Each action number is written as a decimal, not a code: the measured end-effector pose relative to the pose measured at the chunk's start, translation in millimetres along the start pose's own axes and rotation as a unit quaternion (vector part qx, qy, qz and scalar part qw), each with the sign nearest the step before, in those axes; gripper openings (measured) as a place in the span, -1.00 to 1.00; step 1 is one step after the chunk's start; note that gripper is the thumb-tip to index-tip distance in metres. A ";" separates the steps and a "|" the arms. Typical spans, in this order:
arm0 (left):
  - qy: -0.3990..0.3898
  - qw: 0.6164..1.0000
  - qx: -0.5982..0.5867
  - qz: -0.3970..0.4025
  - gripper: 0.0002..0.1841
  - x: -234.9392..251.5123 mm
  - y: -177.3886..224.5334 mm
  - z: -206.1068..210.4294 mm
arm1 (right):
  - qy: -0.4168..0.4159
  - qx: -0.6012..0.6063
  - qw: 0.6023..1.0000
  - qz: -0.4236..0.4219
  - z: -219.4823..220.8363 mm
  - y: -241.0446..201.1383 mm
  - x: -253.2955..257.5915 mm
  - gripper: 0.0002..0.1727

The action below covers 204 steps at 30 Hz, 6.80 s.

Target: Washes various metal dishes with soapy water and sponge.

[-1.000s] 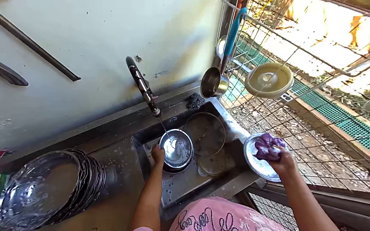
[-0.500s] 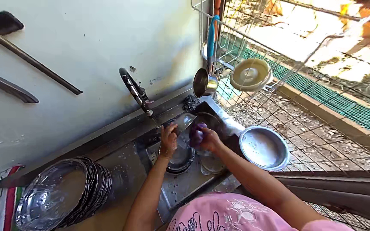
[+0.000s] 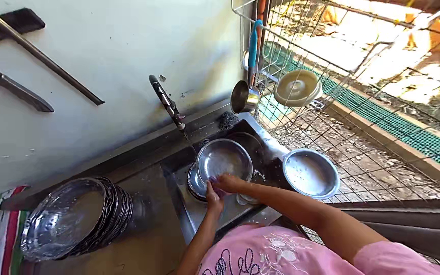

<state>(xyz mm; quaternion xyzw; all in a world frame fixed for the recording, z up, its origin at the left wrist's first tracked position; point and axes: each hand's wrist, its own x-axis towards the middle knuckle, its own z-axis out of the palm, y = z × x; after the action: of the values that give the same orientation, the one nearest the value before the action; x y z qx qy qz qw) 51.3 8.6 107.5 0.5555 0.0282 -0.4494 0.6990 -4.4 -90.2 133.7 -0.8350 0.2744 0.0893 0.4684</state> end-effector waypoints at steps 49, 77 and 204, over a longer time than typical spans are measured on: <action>-0.010 0.988 0.134 -0.078 -0.42 15.1 23.4 -9.2 | -0.062 -0.166 0.981 -0.081 6.4 24.7 -35.6 -0.59; -0.047 0.991 0.126 -0.006 -0.39 8.0 12.8 -19.0 | -0.038 -0.017 0.991 -0.129 16.1 37.7 -27.8 -0.41; 0.186 0.676 0.657 0.278 -0.58 -11.7 262.7 -169.3 | 0.389 -0.004 0.872 0.297 -78.4 224.4 -164.9 -0.43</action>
<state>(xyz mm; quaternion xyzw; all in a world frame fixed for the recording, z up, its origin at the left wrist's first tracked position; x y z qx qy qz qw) 295.5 145.8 246.6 0.9261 -0.3001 -0.0248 0.2274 -271.9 -185.7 78.8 -0.6834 0.6693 -0.1071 0.2713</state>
